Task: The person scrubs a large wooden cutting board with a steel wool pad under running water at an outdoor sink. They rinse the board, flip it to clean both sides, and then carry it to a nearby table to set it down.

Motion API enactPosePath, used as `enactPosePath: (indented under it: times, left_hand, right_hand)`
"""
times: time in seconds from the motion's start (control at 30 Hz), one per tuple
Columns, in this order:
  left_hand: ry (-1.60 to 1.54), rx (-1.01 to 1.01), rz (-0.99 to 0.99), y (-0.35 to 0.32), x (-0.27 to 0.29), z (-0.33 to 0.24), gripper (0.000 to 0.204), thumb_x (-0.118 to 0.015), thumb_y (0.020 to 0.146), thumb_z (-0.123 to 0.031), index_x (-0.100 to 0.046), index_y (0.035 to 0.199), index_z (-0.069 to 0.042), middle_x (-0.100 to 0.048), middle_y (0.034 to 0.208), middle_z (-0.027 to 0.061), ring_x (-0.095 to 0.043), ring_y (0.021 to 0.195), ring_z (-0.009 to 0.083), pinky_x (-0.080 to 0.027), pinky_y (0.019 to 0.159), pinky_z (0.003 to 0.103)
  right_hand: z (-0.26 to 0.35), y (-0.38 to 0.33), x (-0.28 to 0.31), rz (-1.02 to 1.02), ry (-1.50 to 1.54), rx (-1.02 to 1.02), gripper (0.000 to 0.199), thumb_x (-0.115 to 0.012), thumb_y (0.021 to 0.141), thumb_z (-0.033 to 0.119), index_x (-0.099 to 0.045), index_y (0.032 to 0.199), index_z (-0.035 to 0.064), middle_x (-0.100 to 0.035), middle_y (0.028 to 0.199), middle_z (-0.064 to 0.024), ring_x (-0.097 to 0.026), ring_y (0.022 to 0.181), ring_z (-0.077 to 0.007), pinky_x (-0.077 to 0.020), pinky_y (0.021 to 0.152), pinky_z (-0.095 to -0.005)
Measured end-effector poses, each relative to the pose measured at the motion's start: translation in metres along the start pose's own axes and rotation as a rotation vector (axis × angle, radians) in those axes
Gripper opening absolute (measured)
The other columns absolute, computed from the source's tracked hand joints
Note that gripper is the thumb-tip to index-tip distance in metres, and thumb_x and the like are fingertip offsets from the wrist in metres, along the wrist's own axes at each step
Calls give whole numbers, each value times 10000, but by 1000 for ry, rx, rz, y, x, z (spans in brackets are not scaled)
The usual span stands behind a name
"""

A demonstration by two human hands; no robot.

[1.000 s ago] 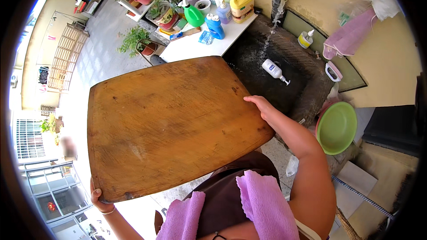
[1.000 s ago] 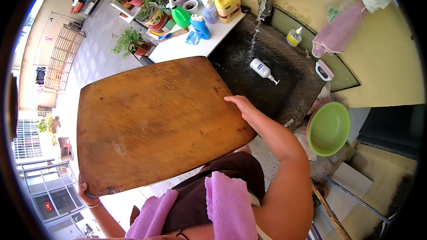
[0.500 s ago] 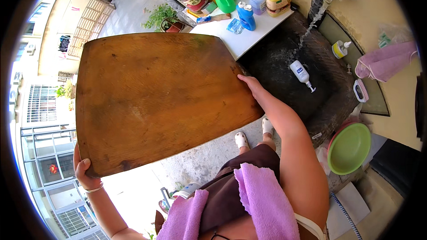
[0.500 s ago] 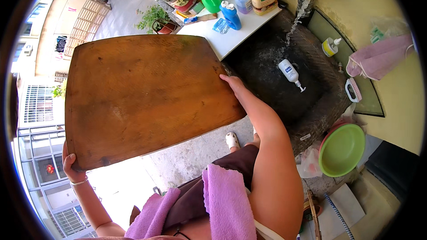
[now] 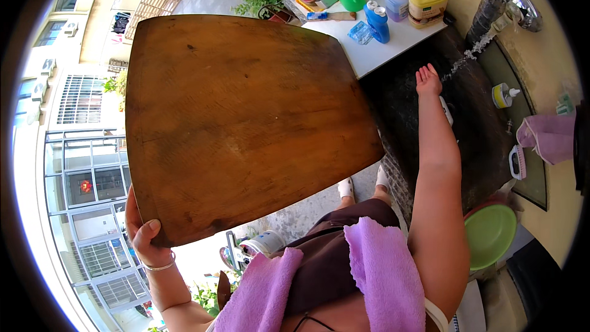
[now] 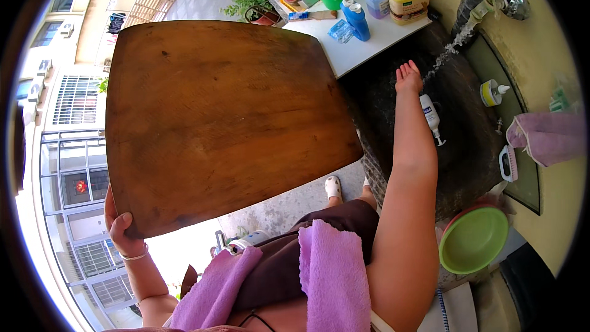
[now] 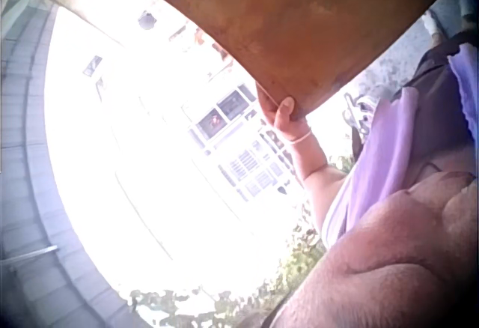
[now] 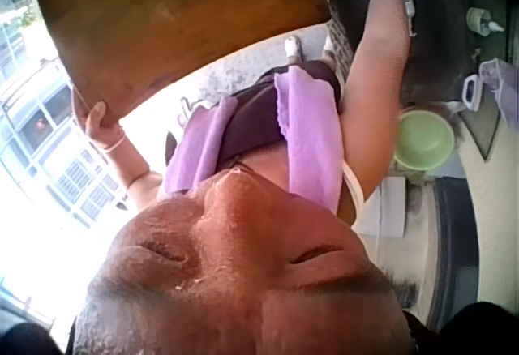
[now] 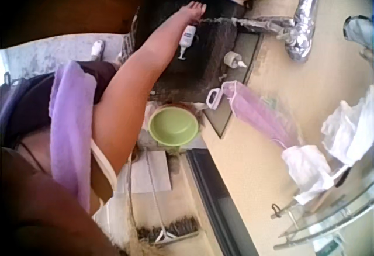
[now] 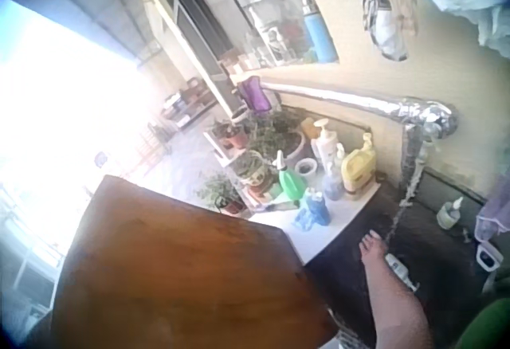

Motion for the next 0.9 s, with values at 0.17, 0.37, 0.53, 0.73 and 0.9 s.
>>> enactPosePath:
  times: [0.17,0.37,0.53,0.73,0.9]
  left_hand:
    - [37,-8,-47,-14,-11,-9,797,-577,677,-178,-372,1393,105,-535,1318,223,-529,1227,302,-407,1049,382]
    - [-25,-7,-64,-15,-16,-9,793,-566,674,-157,-367,1397,101,-526,1328,218,-522,1235,299,-396,1056,380]
    - [19,13,-63,-18,-28,-22,789,-562,674,-162,-370,1393,102,-542,1305,213,-538,1215,294,-405,1045,369]
    - [30,20,-92,-18,-33,-22,782,-559,681,-166,-373,1391,104,-542,1305,216,-536,1212,295,-407,1034,366]
    - [76,-9,-39,-13,-45,-32,766,-537,704,-177,-368,1397,102,-520,1331,226,-517,1238,311,-397,1047,382]
  right_hand:
    - [53,70,-19,112,396,47,243,-412,911,-16,-558,1103,-40,-596,1157,-193,-612,1056,-324,-536,937,-469]
    - [158,171,-10,152,577,155,200,-406,917,52,-579,975,-29,-627,1024,-183,-635,906,-282,-576,820,-431]
    - [140,106,-104,758,567,-62,115,-444,843,-42,-553,872,-67,-610,961,-190,-627,842,-296,-580,774,-401]
    - [-26,-129,-122,498,-204,-236,262,-426,845,-74,-578,1057,-101,-604,1067,-188,-604,1016,-305,-514,929,-380]
    - [-50,-488,-195,1329,-762,395,669,-478,985,409,-334,1400,-96,-286,1472,-331,-216,1415,-440,-180,1162,-484]
Point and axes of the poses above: each hand's wrist, its own y-axis towards the middle knuckle, its own x-axis out of the back of the hand, z = x × y, the point moved 8 cm from there along y, towards the middle knuckle
